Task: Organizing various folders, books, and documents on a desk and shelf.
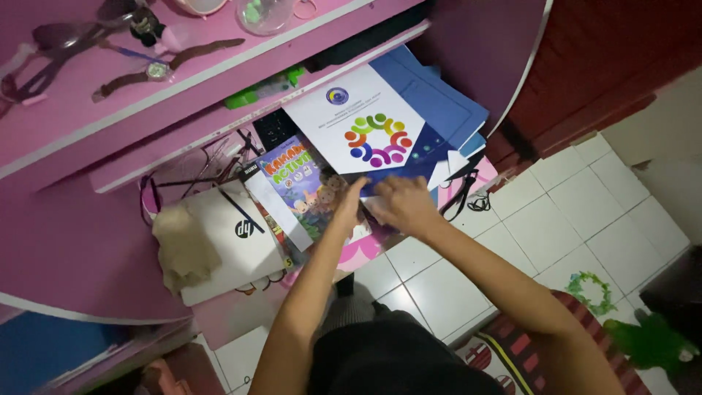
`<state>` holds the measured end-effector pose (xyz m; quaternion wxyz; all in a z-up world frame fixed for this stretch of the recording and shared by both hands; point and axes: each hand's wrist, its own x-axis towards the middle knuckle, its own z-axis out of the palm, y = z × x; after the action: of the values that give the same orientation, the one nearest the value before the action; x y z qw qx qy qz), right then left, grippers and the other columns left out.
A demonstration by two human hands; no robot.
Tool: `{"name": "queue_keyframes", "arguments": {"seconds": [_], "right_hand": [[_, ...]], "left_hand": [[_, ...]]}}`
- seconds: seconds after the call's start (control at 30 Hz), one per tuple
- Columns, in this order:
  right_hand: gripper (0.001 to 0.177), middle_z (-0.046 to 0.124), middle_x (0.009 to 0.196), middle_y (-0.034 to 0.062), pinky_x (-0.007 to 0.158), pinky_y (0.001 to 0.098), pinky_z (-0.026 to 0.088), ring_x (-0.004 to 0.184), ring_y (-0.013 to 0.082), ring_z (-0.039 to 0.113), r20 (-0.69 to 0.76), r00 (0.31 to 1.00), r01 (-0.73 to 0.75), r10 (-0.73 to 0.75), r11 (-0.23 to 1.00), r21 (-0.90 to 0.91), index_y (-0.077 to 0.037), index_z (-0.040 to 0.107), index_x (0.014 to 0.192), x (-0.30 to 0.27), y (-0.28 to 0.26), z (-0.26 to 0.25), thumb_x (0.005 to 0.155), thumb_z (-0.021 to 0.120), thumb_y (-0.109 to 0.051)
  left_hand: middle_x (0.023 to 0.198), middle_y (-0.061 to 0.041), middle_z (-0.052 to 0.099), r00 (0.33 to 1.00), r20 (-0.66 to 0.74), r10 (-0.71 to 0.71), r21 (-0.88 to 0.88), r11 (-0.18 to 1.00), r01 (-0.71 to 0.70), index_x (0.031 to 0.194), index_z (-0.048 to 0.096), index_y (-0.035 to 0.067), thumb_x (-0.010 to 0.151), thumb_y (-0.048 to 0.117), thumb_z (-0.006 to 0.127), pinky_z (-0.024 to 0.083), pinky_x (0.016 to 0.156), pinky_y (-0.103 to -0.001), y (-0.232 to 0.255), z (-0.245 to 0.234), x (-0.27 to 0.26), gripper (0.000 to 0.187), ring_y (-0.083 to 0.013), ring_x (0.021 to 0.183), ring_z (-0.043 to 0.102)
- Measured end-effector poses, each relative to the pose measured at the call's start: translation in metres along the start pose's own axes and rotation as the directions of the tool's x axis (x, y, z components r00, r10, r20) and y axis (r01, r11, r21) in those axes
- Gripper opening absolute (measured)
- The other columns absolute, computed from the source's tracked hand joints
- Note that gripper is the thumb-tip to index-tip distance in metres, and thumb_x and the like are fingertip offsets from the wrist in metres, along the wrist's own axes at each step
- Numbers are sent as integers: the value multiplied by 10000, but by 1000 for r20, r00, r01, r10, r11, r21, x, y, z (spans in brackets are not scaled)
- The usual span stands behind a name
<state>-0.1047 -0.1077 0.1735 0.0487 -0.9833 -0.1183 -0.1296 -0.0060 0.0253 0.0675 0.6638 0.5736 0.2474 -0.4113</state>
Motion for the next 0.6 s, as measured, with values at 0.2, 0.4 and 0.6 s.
{"name": "queue_keyframes", "arguments": {"seconds": [0.2, 0.4, 0.6], "right_hand": [[526, 565, 1228, 146, 892, 585, 406, 1142, 333, 565, -60, 900, -433, 433, 901, 3, -106, 652, 1249, -15, 78, -5, 874, 699, -471], [617, 661, 1137, 192, 941, 389, 487, 1087, 305, 644, 322, 745, -657, 584, 558, 507, 28, 566, 1273, -49, 136, 72, 918, 673, -465], [400, 683, 1066, 113, 853, 313, 481, 984, 192, 607, 401, 756, -577, 518, 235, 782, 57, 659, 1172, -83, 146, 152, 942, 638, -270]], "left_hand": [[976, -61, 726, 972, 173, 159, -212, 970, -121, 1092, 683, 88, 766, 289, 772, 600, 762, -332, -19, -46, 6, 393, -202, 861, 712], [905, -69, 680, 925, 247, 290, -121, 956, -267, 1044, 647, 54, 745, 191, 779, 592, 692, -355, -25, -72, -20, 354, -204, 772, 690], [983, -109, 731, 960, 36, 277, 223, 934, -277, 1168, 664, 57, 791, 226, 719, 525, 774, -307, -27, -79, -80, 417, -205, 874, 684]]}}
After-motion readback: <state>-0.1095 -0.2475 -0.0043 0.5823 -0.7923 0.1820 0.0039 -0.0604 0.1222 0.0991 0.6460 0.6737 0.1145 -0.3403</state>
